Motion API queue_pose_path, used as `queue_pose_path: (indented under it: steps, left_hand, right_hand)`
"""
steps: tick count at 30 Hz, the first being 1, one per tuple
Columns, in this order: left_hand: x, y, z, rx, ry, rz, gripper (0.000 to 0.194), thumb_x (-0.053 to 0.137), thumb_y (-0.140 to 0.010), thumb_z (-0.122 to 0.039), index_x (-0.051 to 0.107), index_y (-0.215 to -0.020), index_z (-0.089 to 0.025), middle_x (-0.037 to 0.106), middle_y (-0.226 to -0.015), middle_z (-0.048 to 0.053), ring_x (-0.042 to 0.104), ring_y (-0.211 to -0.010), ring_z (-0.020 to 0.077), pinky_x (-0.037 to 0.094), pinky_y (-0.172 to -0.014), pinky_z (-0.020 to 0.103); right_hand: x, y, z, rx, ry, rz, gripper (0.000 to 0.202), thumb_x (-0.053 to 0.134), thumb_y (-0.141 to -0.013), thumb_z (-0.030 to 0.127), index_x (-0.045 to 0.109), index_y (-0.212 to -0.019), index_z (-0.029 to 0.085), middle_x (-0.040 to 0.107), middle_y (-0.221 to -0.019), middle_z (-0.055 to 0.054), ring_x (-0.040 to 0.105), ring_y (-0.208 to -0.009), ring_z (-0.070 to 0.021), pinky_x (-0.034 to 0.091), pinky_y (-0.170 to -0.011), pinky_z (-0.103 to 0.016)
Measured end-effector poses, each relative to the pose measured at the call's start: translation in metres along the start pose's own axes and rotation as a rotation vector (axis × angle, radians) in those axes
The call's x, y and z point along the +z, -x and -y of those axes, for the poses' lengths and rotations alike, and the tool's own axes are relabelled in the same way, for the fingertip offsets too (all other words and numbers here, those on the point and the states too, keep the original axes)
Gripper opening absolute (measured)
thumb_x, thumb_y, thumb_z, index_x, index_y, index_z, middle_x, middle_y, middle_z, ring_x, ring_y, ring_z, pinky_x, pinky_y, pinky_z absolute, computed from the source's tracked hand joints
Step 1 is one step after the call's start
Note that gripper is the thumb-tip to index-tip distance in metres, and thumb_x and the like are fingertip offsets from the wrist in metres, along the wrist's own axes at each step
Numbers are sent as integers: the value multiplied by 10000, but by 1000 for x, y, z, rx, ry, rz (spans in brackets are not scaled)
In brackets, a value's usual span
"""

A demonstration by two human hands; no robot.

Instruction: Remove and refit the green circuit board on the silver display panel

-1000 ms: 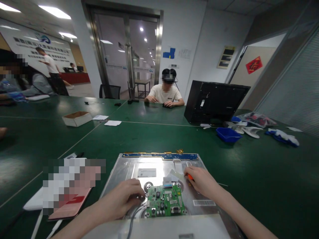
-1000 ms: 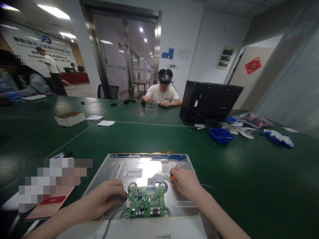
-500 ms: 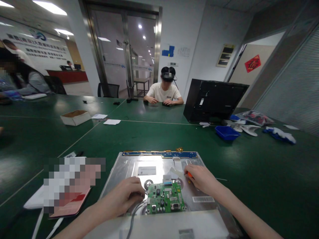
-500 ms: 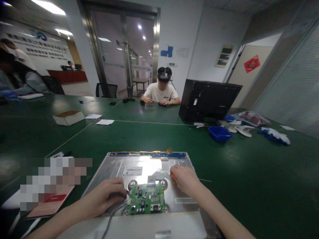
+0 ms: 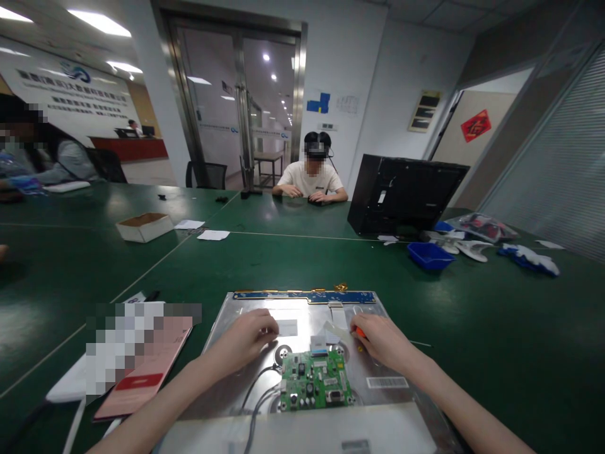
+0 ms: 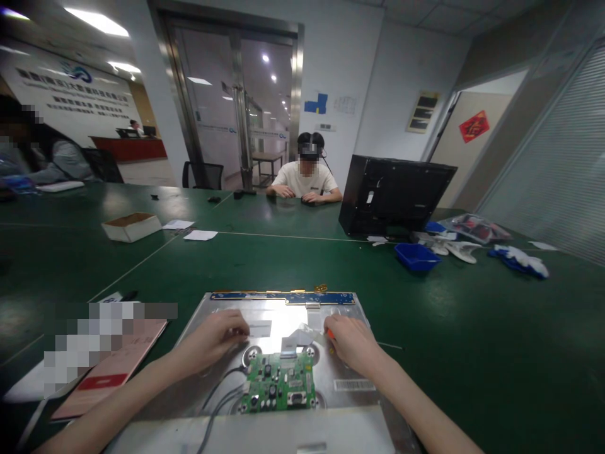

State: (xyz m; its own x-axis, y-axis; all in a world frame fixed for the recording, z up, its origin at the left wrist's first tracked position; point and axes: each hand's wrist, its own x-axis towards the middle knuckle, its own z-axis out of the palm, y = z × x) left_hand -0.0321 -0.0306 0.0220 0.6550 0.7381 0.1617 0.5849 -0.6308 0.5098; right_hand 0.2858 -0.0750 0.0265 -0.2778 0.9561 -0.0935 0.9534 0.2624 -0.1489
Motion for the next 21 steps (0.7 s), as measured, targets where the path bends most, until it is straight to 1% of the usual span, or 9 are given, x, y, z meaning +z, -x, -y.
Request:
queue_pose_path:
  steps: [2,4,6,9,13,15,18,21]
  left_hand:
    - [1,-7,3,-5,-24,14,122,548,-845,-140,663,-819,-172,634,-831,44,576,-799,193,406,-702,287]
    - [3,-10,5,-1,-42,21,121,550,-846,-141,665,-843,-176,637,-839,44,578,-799,198,407,-704,295]
    - [3,-6,7,-1,-52,10,124,546,-849,-141,659,-884,-179,634,-845,44,577,-801,201,407,-702,299]
    - [0,6,11,-9,-53,-18,135,533,-860,-149,641,-935,-177,629,-868,49,576,-825,206,412,-713,304]
    - [-8,25,16,-34,-60,-15,144,500,-878,-156,619,-956,-179,615,-906,54,569,-852,209,412,-725,308]
    - [-11,32,15,-57,-67,-3,144,487,-883,-153,615,-944,-182,610,-916,54,566,-865,209,409,-731,308]
    - [-13,38,10,-86,-89,7,149,480,-883,-146,615,-929,-187,605,-918,50,564,-875,209,405,-736,304]
    - [-14,42,3,-99,-114,15,156,478,-878,-139,617,-924,-193,606,-918,46,564,-883,215,401,-739,308]
  right_hand:
    - [-1,0,0,0,6,1,167,480,-846,143,630,-905,185,682,-961,-77,632,-862,-208,401,-717,-277]
    - [-2,1,1,-5,12,0,171,484,-841,131,631,-910,186,683,-965,-72,632,-863,-206,401,-713,-274]
    - [-6,0,3,-15,18,-5,185,479,-842,120,630,-926,183,682,-977,-72,628,-874,-207,401,-714,-275]
    - [-13,-5,13,-49,25,-12,203,468,-844,106,629,-945,177,679,-978,-70,619,-890,-209,399,-723,-281]
    - [-25,-23,42,-128,31,-5,245,465,-827,58,637,-944,187,682,-981,-61,614,-878,-186,395,-701,-267]
    - [-27,-37,61,-187,40,17,245,505,-789,41,649,-925,186,690,-969,-62,619,-847,-180,389,-669,-256]
    - [-25,-59,85,-290,50,38,227,518,-800,78,665,-927,194,703,-956,-61,631,-825,-182,388,-644,-253]
    - [-16,-77,99,-364,59,56,178,566,-794,147,687,-914,199,714,-948,-72,642,-852,-208,397,-648,-261]
